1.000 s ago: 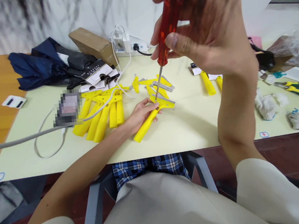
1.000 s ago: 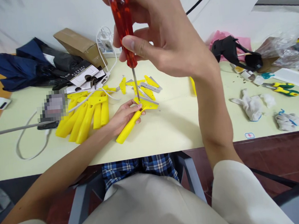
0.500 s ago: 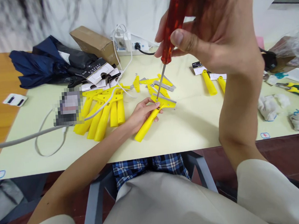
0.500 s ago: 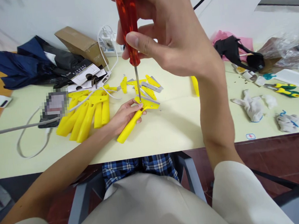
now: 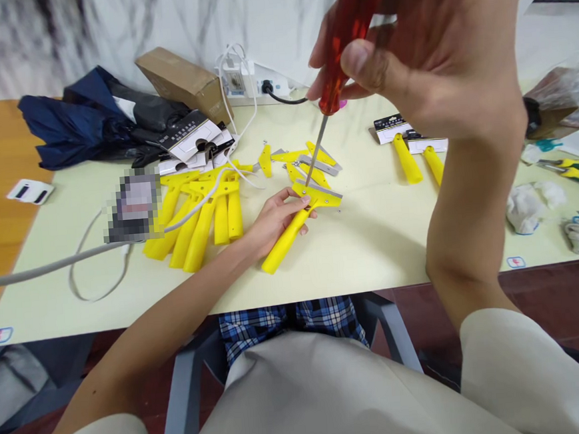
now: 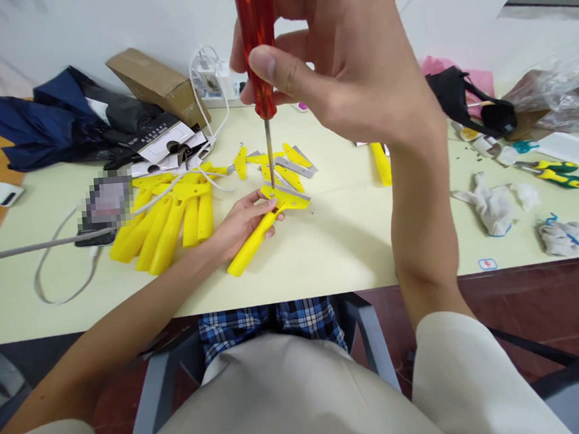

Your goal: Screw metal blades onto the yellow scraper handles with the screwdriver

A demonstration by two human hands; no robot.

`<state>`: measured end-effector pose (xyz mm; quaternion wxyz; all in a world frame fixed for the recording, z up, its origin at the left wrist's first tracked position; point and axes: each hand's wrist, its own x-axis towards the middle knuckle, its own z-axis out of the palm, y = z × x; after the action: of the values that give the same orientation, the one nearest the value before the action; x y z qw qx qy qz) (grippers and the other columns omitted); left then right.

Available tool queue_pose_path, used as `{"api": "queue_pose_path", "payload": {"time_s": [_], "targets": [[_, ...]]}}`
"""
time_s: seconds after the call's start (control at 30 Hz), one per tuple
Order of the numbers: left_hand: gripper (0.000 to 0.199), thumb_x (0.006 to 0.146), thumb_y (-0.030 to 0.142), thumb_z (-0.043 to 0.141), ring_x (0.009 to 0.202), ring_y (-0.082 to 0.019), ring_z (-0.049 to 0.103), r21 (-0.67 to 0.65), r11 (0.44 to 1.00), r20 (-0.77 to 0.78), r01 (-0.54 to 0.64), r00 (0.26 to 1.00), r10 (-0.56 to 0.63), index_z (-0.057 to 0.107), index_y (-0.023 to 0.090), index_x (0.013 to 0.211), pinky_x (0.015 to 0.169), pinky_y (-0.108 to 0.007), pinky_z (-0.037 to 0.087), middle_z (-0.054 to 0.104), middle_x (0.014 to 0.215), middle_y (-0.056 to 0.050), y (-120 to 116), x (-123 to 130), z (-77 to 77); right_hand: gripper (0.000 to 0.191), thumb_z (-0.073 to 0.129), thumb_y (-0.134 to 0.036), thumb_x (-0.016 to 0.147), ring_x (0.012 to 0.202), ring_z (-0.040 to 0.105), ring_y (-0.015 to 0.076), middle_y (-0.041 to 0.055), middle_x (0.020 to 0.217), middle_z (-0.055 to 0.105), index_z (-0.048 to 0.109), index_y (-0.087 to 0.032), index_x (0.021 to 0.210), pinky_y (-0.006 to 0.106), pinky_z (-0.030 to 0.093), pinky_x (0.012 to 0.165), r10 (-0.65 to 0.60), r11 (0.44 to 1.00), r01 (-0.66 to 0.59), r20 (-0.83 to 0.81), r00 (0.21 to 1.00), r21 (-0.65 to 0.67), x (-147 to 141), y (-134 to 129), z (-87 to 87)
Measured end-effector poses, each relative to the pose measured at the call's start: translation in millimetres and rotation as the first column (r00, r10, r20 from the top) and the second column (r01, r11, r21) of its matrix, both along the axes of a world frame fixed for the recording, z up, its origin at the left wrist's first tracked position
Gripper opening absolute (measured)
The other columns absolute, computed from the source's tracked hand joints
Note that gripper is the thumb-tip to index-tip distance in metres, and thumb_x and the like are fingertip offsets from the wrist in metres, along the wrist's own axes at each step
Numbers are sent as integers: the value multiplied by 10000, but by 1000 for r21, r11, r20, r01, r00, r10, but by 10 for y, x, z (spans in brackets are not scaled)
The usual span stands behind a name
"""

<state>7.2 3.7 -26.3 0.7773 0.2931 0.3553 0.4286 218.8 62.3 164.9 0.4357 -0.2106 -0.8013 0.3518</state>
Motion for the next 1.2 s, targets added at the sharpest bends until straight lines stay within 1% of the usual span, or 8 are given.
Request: {"api": "queue_pose_path", "payload": {"time_s": [0.13, 0.23, 0.4, 0.63, 0.9, 1.03, 1.13, 1.2], "targets": [[397, 865, 268, 955, 843, -183, 771, 0, 1000, -10, 5, 1000, -5, 584, 200, 989, 482, -222, 546, 734, 1014, -65, -2, -3, 5, 366, 884, -444, 1001, 1314, 744, 332, 36, 1240, 731, 633, -300, 1225, 485, 727, 1024, -98, 993, 102, 75, 992, -64, -2, -50, 51], [402, 863, 274, 962, 850, -187, 771, 1, 1000, -11, 7, 1000, -7, 588, 198, 988, 488, -222, 543, 735, 1012, -70, -2, -6, 7, 336, 851, -414, 1017, 1281, 750, 316, 30, 1238, 719, 625, -298, 1236, 487, 721, 1041, -45, 997, 46, 16, 999, -57, -20, -59, 32], [417, 860, 282, 971, 858, -191, 777, 2, 1000, -11, 6, 1000, -6, 584, 203, 996, 492, -219, 537, 740, 1005, -67, 3, -7, -6, 208, 798, -372, 1060, 1256, 766, 308, -3, 1443, 683, 697, -306, 1229, 528, 730, 1050, 12, 999, -13, -15, 1000, -43, -35, -3, -38], [395, 872, 280, 957, 848, -181, 777, 9, 1000, -7, 18, 1000, -18, 587, 205, 987, 493, -215, 550, 753, 1014, -65, 3, -7, -13, 312, 859, -356, 1000, 1219, 786, 302, -48, 1452, 690, 717, -346, 1278, 454, 778, 924, 27, 996, -31, 51, 998, 84, 5, 129, -62], [400, 861, 277, 967, 858, -197, 784, -5, 1000, -16, 10, 1000, -10, 589, 208, 971, 502, -225, 557, 748, 987, -64, 4, 1, -24, 421, 943, -496, 912, 1185, 791, 306, -43, 1297, 734, 753, -396, 1275, 362, 768, 879, -90, 980, 70, 98, 991, 186, -50, 121, -70], [395, 861, 260, 967, 869, -203, 794, -4, 1000, -13, -4, 1000, 4, 588, 210, 958, 520, -224, 556, 760, 993, -67, -1, -3, -57, 496, 1053, -451, 770, 1115, 793, 270, -94, 1215, 748, 764, -418, 1172, 320, 729, 946, -39, 998, 37, 46, 998, 42, -104, 77, -92], [376, 877, 265, 960, 870, -206, 797, 20, 1000, -1, 6, 1000, -6, 598, 209, 962, 527, -228, 556, 768, 993, -71, -7, -4, -83, 366, 999, -429, 844, 1078, 774, 276, -57, 1214, 740, 764, -361, 1115, 337, 726, 906, -185, 962, 153, 128, 974, 227, -138, -12, -37], [369, 877, 264, 961, 866, -206, 794, 26, 1000, 10, 0, 1000, -1, 607, 209, 967, 526, -235, 559, 766, 990, -68, -7, 1, -96, 326, 906, -414, 945, 1108, 748, 282, -14, 1275, 705, 728, -325, 1203, 364, 726, 897, -274, 922, 181, 248, 929, 341, -148, -70, 22]]}}
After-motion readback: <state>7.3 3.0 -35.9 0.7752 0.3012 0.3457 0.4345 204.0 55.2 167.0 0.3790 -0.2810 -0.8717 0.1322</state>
